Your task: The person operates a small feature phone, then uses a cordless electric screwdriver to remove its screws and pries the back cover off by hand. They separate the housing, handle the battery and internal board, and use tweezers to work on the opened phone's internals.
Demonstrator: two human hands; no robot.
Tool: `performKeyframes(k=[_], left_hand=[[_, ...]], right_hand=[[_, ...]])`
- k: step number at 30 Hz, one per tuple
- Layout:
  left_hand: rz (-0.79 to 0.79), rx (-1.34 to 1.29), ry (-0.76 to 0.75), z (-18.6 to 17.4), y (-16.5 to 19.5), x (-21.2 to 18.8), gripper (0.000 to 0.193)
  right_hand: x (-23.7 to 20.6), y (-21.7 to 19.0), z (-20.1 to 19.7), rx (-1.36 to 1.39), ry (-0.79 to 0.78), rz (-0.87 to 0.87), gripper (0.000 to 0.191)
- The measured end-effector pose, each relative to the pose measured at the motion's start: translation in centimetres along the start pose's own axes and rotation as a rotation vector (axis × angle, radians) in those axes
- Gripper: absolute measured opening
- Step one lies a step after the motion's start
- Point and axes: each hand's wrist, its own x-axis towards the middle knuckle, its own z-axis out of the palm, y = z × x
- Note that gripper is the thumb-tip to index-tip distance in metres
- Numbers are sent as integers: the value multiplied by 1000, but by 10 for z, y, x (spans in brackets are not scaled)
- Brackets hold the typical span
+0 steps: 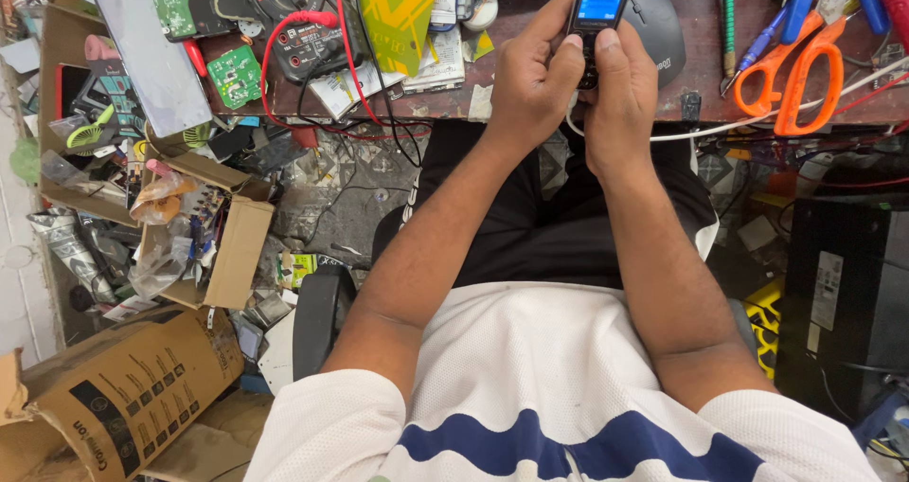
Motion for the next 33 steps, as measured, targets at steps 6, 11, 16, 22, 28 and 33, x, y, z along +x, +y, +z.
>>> performKeyframes(k=[6,11,16,22,28,33], left_hand=[[-8,-2,9,0,-2,1,38],[34,-32,-5,0,-2,0,37],[42,-32,-8,0,-1,0,37],[27,-13,-3,-1,2,0,36],[82,-21,-3,0,4,0,36],[-2,43,-2,-2,4,-2,38]], right_hand=[[0,0,0,-16,9,0,34],[0,0,1,0,5,-28,33],[-2,-1,0,-29,0,-28,32],[-1,2,-1,58,-34,-39,29],[-2,2,0,-40,34,-35,26],[-2,0,2,-23,29,-28,25]])
